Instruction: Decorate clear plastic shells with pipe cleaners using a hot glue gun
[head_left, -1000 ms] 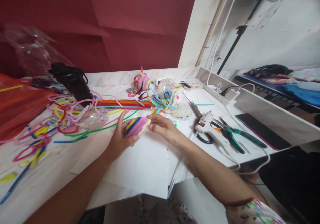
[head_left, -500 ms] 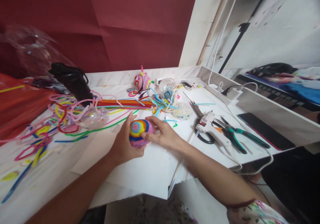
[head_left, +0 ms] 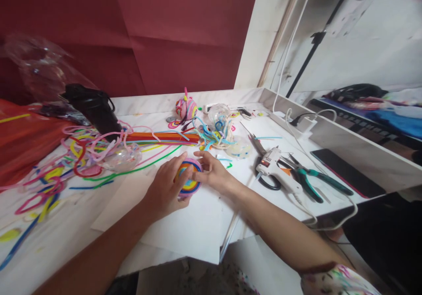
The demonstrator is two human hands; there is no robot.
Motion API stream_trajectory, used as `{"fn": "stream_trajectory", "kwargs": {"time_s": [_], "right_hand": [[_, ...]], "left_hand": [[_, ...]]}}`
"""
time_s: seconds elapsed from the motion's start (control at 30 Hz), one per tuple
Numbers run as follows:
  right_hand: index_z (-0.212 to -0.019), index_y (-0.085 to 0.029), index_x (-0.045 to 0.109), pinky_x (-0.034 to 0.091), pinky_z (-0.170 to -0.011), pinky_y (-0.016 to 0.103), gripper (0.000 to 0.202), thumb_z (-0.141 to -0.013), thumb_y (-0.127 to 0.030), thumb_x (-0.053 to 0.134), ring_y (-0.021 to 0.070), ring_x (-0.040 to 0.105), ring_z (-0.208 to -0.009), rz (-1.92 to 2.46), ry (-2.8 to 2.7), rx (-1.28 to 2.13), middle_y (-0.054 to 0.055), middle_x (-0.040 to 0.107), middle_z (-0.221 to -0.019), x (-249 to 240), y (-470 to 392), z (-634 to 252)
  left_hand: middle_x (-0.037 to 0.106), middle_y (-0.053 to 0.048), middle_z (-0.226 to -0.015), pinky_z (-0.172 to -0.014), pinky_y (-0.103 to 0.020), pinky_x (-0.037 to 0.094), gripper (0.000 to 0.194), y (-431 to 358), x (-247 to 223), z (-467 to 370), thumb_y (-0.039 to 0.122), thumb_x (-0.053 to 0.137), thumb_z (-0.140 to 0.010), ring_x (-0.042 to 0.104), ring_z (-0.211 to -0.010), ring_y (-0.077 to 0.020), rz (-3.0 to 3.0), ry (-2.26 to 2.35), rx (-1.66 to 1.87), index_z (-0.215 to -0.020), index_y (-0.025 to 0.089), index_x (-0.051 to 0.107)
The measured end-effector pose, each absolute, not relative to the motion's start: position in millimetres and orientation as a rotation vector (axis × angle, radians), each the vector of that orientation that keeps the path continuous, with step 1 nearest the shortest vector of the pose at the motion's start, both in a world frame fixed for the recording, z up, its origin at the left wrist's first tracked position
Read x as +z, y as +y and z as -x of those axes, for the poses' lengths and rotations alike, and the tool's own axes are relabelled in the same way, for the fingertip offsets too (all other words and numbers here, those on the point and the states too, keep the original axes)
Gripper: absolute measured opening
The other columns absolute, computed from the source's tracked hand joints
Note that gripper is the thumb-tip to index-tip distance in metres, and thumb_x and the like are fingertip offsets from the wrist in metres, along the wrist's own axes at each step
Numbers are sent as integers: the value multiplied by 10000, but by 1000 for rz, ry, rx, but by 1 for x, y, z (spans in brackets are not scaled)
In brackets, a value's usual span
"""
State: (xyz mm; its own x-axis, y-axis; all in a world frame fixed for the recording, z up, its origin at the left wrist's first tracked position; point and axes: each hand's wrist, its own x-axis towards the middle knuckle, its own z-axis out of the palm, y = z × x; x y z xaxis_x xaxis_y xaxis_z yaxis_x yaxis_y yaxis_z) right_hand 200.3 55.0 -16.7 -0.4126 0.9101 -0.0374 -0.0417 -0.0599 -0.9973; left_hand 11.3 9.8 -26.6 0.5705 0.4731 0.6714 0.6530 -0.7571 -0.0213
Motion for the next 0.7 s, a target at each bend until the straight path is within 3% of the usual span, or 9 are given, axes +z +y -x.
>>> {"fn": "stream_trajectory", "kwargs": {"time_s": [0.1,0.23,0.33,0.4,0.47,0.57,0.7], "right_hand": [[-1128,-264,478,545,-737,320,787,-454,-280,884,164,625,-772,871,-1267,1645,-37,579,-883,-10,52,-197],[-1083,-251,489,561,-747,338,746,-442,-215,868,187,663,-793,785,-1147,1763,-20,634,-941,-4,48,-195],[-1055,-253,495,569,-794,379,725,-434,-194,863,215,693,-799,736,-1114,1823,-20,692,-919,-1,48,-197],[-1059,-257,505,567,-839,421,717,-437,-176,854,241,710,-815,716,-1101,1820,-18,724,-902,1,50,-200],[-1052,-257,522,560,-875,445,684,-452,-161,837,265,722,-866,680,-1086,1811,-9,747,-908,2,53,-202],[-1021,-249,559,563,-879,440,595,-486,-152,803,277,724,-933,629,-1040,1838,6,765,-929,3,56,-205],[-981,-244,587,583,-835,422,524,-503,-99,745,255,730,-892,598,-962,1935,-9,771,-896,3,59,-207]], "left_hand": [[328,-241,-1542,-1016,-604,435,1100,12,-26,-9,121,711,-729,411,-1375,-421,2532,-929,-983,-1567,309,24],[333,-214,-1541,-1037,-577,439,1106,15,-27,-7,89,715,-741,400,-1392,-402,2566,-931,-1038,-1563,349,22],[362,-192,-1535,-1079,-619,374,1108,13,-27,-5,236,825,-693,390,-1392,-424,2627,-986,-1139,-1549,363,133],[368,-194,-1534,-1106,-619,337,1095,11,-26,-3,409,853,-655,376,-1401,-425,2668,-1186,-1404,-1536,321,209],[403,-195,-1507,-1098,-566,367,970,12,-23,-2,522,771,-724,428,-1373,-380,2560,-1515,-1917,-1515,266,270],[578,-162,-1325,-986,-443,471,697,17,-19,-1,518,623,-855,595,-1183,-277,2064,-1980,-2717,-1436,210,392],[718,-145,-1055,-795,-367,524,487,22,-17,-3,471,620,-870,674,-954,-253,1970,-2258,-3002,-1209,122,608]]}}
